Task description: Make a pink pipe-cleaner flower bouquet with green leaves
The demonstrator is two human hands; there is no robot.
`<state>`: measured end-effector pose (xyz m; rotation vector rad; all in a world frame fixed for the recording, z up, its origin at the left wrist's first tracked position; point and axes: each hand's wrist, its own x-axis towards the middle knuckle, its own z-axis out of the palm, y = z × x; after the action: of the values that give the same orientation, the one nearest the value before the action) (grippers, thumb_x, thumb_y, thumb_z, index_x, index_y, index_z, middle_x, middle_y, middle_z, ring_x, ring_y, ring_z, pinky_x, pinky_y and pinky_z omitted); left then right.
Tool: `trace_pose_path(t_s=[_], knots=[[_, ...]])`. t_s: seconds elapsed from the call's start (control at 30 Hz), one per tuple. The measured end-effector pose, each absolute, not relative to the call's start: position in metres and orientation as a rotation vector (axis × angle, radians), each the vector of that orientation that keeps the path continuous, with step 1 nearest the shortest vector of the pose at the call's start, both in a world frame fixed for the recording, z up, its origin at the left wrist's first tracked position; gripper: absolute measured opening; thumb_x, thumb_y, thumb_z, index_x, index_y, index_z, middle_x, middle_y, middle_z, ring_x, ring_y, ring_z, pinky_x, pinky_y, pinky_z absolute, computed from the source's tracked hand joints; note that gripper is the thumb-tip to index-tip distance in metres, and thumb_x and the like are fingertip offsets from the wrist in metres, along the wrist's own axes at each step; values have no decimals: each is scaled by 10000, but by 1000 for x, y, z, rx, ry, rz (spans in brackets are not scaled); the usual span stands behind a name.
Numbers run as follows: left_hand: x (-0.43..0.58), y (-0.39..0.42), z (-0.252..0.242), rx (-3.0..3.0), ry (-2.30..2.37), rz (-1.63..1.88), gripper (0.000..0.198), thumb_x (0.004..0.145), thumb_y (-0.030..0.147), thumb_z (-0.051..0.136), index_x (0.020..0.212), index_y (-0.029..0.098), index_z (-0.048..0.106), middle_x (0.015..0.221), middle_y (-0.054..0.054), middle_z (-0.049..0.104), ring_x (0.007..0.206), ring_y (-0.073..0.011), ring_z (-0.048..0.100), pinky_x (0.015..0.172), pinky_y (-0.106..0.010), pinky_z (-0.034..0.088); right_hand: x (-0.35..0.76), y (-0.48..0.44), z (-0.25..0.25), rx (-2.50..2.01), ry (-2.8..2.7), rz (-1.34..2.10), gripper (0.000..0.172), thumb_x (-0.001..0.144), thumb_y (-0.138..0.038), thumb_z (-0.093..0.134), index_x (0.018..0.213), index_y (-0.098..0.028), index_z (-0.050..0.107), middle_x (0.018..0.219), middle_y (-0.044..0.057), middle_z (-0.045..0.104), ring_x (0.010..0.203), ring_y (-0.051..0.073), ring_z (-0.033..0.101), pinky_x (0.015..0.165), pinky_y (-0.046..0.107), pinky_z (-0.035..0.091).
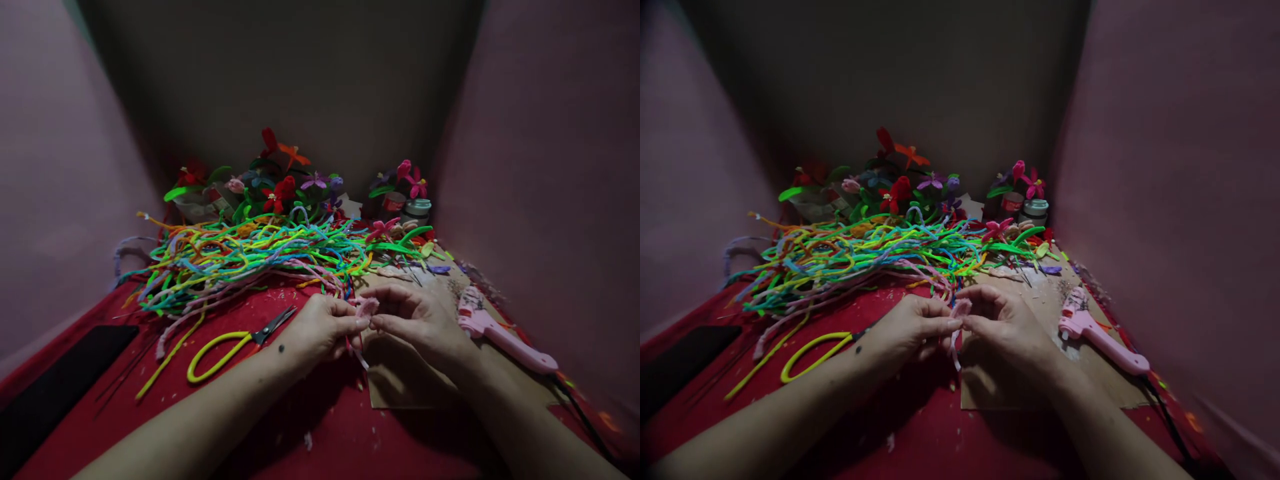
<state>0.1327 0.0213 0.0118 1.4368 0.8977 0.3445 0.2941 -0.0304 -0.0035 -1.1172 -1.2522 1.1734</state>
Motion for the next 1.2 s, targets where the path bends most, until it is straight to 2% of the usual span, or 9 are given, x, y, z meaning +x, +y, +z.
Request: trace_pose_path(t_s=[0.13, 0.33, 0.5, 0.6, 0.73, 0.8, 0.93, 1.03, 1.2], knots=[[133, 17, 12, 1421, 838, 304, 262, 746, 327, 593, 579, 126, 588, 482, 17, 567, 306, -32, 371, 331, -182, 171, 294, -33, -4, -1269, -1337, 1027, 207, 772, -298, 607, 904, -157, 682, 764, 36, 663, 677, 132, 576, 627, 262, 453], [131, 17, 2, 1316, 721, 260, 273, 745, 357, 598, 683, 98, 656, 651, -51, 662, 371, -35, 436, 327, -160, 248, 295, -34, -4, -1328, -1311, 895, 205, 746, -288, 607, 850, -140, 703, 682, 29, 641, 553, 108, 523, 530, 252, 420], [134, 21, -3, 1235, 713, 281, 207, 740, 308, 611, 728, 104, 644, 594, -32, 652, 314, -29, 396, 296, -155, 199, 296, -33, -4, -1299, -1289, 883, 171, 747, -278, 596, 798, -144, 688, 658, 23, 634, 542, 105, 520, 515, 247, 426], [137, 18, -2, 1249, 690, 297, 255, 778, 315, 573, 649, 100, 618, 442, 6, 566, 268, -21, 336, 294, -159, 165, 296, -32, -4, -1291, -1303, 863, 161, 764, -265, 576, 796, -145, 679, 655, 17, 629, 534, 98, 513, 507, 237, 425], [139, 14, -4, 1222, 700, 350, 238, 783, 306, 568, 674, 100, 615, 465, 3, 577, 271, -18, 334, 296, -162, 150, 313, -40, -2, -1356, -1356, 655, 243, 807, -285, 525, 988, -173, 643, 791, 36, 652, 619, 121, 566, 556, 255, 459], [139, 13, -6, 1189, 721, 414, 197, 769, 303, 589, 734, 111, 615, 587, -22, 641, 313, -21, 387, 307, -156, 185, 335, -54, -3, -1444, -1390, 385, 347, 812, -282, 508, 1138, -179, 569, 904, 65, 648, 749, 162, 593, 641, 293, 478], [141, 10, -10, 1175, 755, 453, 236, 773, 342, 599, 705, 116, 597, 459, 30, 529, 325, -22, 367, 339, -153, 221, 386, -91, -15, -1914, -1586, -254, 389, 791, -213, 462, 1163, -137, 549, 1035, 139, 612, 929, 267, 547, 807, 411, 444], [143, 7, -9, 1190, 793, 487, 224, 768, 344, 607, 733, 123, 599, 422, 60, 457, 322, -23, 334, 348, -158, 208, 407, -110, -31, -2205, -1689, -457, 446, 780, -182, 450, 1213, -92, 498, 1054, 174, 591, 918, 300, 527, 784, 430, 442], [143, 5, -9, 1210, 796, 553, 231, 738, 339, 632, 806, 118, 624, 455, 71, 424, 348, -20, 323, 367, -163, 210, 410, -107, -48, -2341, -1721, -433, 446, 816, -198, 428, 1249, -95, 461, 931, 139, 598, 847, 263, 541, 704, 366, 454]])
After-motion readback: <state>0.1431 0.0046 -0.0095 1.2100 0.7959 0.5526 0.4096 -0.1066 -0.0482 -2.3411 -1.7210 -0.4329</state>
